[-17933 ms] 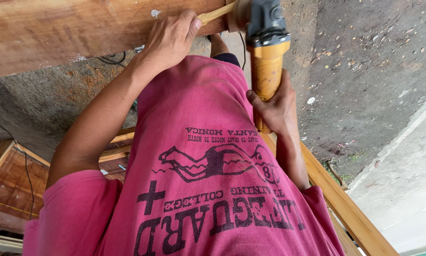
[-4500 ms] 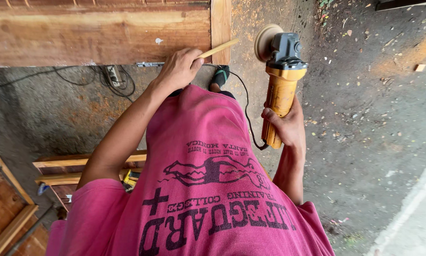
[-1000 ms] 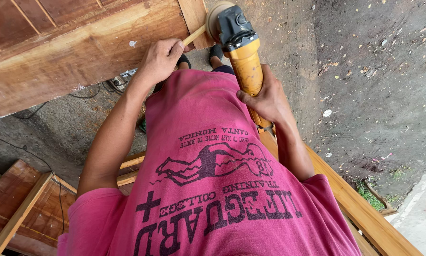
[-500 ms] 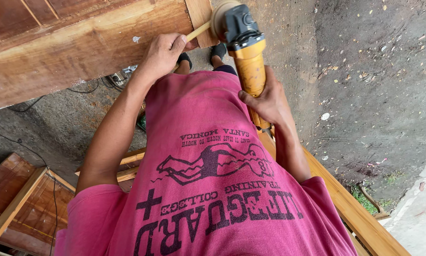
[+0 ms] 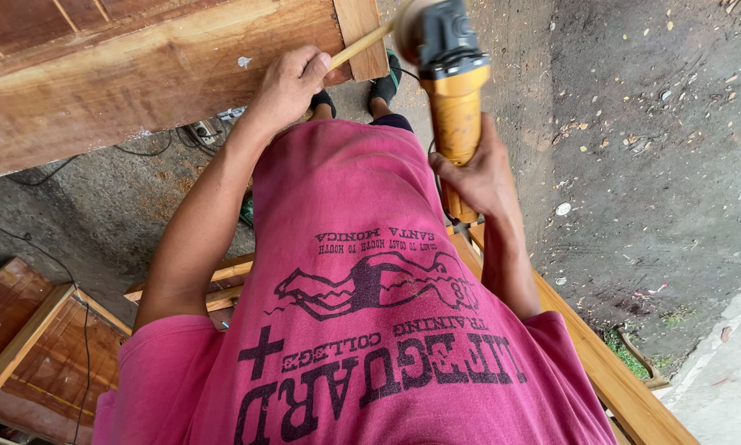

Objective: The person uses an angle grinder with a sanding disc to sand a wooden frame. They hold the frame with one hand and operate the tool with the other, moving the grinder along the wood's edge.

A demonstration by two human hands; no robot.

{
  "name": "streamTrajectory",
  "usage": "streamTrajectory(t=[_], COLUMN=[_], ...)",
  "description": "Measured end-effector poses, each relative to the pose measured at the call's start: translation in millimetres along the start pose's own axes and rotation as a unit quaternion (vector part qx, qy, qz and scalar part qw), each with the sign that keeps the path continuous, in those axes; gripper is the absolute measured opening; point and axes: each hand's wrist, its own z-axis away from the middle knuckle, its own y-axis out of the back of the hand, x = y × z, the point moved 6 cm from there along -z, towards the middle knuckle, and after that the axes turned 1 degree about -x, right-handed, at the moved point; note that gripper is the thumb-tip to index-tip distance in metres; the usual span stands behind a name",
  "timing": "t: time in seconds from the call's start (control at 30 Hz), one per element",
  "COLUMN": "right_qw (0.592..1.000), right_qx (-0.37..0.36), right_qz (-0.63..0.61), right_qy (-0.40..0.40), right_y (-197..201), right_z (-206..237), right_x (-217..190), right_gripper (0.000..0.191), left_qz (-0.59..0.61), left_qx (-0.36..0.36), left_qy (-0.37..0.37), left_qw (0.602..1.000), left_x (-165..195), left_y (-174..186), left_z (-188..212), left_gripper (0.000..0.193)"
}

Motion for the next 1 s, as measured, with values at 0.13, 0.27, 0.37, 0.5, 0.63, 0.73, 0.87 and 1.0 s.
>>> streamTrajectory(t=[0.13,0.27,0.37,0.5,0.63,0.73,0.87,1.0], right_qw=[0.996,1.0,0.999,1.0,0.996,0.994,0.995,0.982], right_qx=[-0.027,-0.009,0.017,0.006,-0.02,-0.016,0.03,0.071], right_qz=[0.082,-0.002,0.027,0.021,0.082,-0.071,-0.085,-0.171], right_qy=[-0.008,-0.014,-0.039,0.001,0.013,0.076,-0.034,-0.042], right_y=[-10.8,-0.7,11.3,2.7,-8.7,-4.7,22.6,43.0], right_z=[-3.2,-3.7,-3.6,-2.4,-6.0,-7.7,-9.5,-12.5], right_x=[-4.6,-4.0,0.0,-5.4,-1.6,3.2,32.7,33.8], right_gripper=[0.068,0.067,0.064,0.067,0.068,0.069,0.056,0.047], left_qz=[0.011,0.052,0.103,0.163,0.217,0.213,0.37,0.45], left_qx=[-0.004,-0.013,-0.025,-0.05,-0.08,-0.083,-0.063,-0.072], left_qy=[0.013,0.045,0.04,0.091,0.142,0.158,0.091,0.011], left_qw=[1.0,0.998,0.994,0.981,0.962,0.961,0.923,0.89], left_x=[-2.7,-7.5,-6.4,-7.7,-6.5,-6.9,9.6,39.3], left_y=[0.9,-0.2,-2.3,-1.5,-0.6,2.3,2.1,10.3], left_z=[-0.8,-2.4,-4.5,-2.2,-1.7,0.1,12.4,26.2], left_gripper=[0.046,0.045,0.047,0.048,0.046,0.045,0.03,0.028])
